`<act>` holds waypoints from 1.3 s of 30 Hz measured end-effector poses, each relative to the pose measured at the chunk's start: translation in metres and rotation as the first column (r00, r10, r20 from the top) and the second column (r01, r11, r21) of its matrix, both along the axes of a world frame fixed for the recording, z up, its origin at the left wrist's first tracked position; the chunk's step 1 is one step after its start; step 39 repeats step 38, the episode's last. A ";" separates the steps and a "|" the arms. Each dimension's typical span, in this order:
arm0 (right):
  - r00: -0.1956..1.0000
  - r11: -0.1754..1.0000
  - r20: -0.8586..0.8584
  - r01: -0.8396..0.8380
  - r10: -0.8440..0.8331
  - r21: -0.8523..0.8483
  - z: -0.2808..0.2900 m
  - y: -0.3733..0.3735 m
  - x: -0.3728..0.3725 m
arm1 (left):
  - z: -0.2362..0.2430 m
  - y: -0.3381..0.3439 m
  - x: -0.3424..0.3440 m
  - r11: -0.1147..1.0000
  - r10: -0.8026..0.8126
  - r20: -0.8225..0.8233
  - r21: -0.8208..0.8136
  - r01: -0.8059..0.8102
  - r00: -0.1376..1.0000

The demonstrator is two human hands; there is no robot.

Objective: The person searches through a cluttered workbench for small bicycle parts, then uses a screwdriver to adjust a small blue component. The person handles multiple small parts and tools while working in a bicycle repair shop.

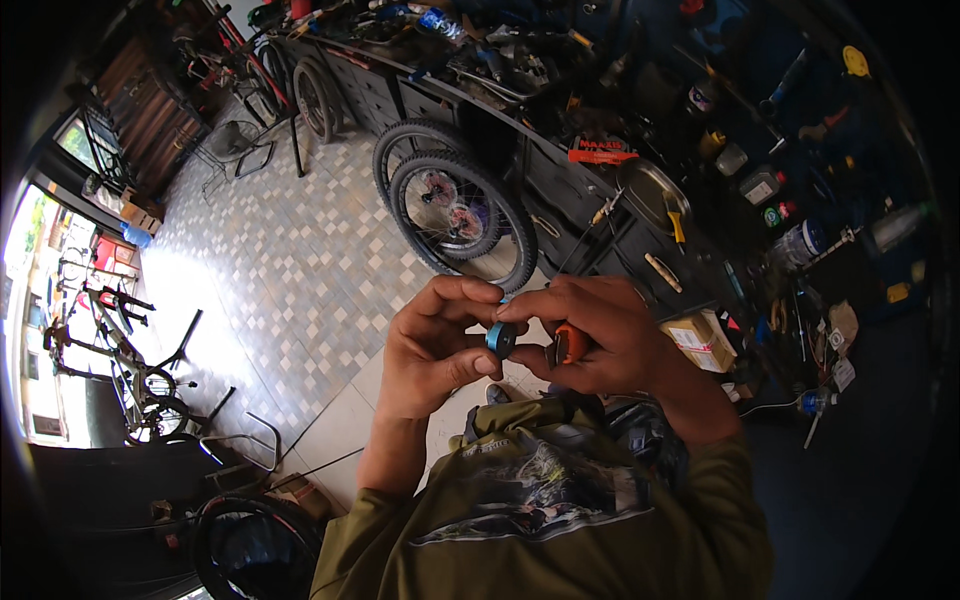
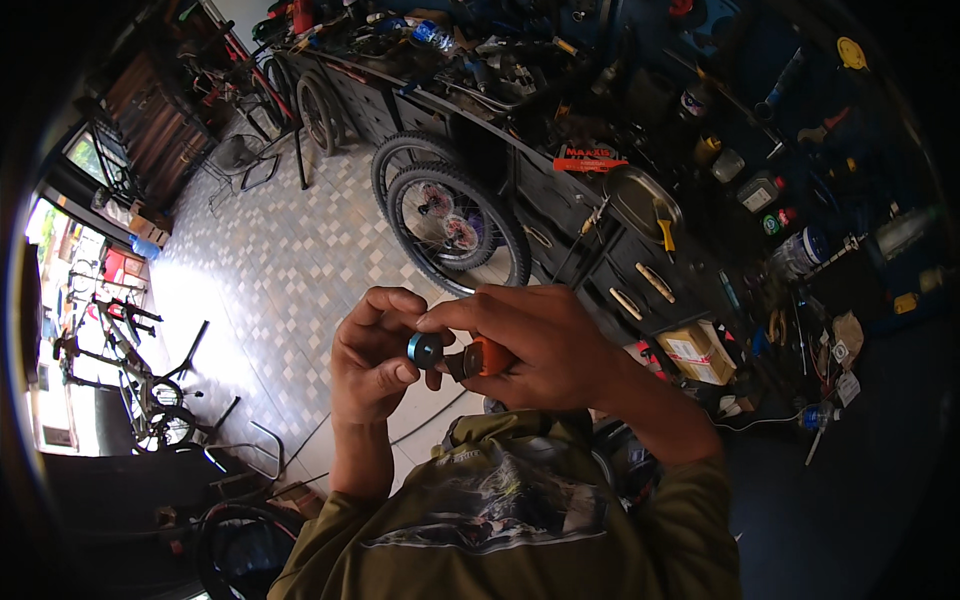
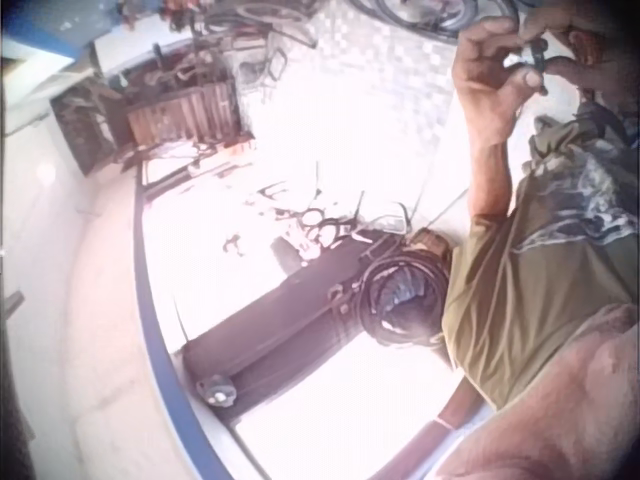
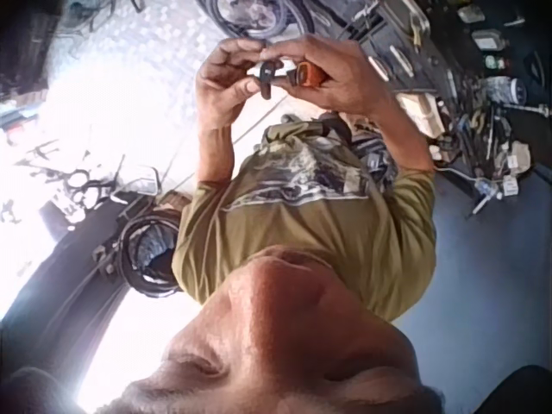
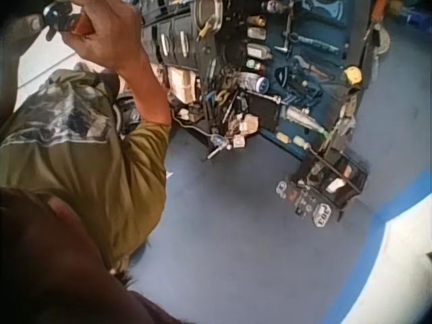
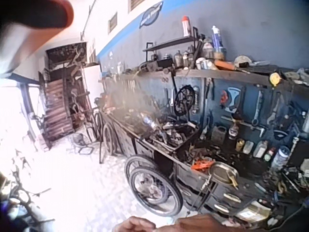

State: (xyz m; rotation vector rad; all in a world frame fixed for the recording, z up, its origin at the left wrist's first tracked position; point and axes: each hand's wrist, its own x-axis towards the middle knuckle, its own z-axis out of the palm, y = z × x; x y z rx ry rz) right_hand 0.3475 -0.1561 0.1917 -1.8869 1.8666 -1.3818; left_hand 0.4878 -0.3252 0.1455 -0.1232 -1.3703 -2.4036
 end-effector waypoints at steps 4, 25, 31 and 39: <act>0.999 0.999 -0.012 0.052 -0.052 -0.001 -0.005 -0.001 0.003 | -0.003 -0.003 0.004 1.000 -0.007 0.000 -0.022 0.007 1.000; 0.987 0.923 0.011 0.147 -0.161 0.356 0.008 0.011 0.001 | -0.008 -0.010 0.001 0.953 0.236 -0.019 -0.193 -0.235 0.972; 0.924 0.909 -0.381 0.177 -0.022 0.378 0.032 0.012 -0.008 | -0.009 -0.016 -0.002 0.954 0.218 -0.011 -0.206 -0.216 0.976; 0.912 0.885 -0.410 0.198 -0.009 0.421 0.037 0.009 -0.012 | -0.010 -0.014 -0.004 0.953 0.200 0.004 -0.233 -0.194 0.980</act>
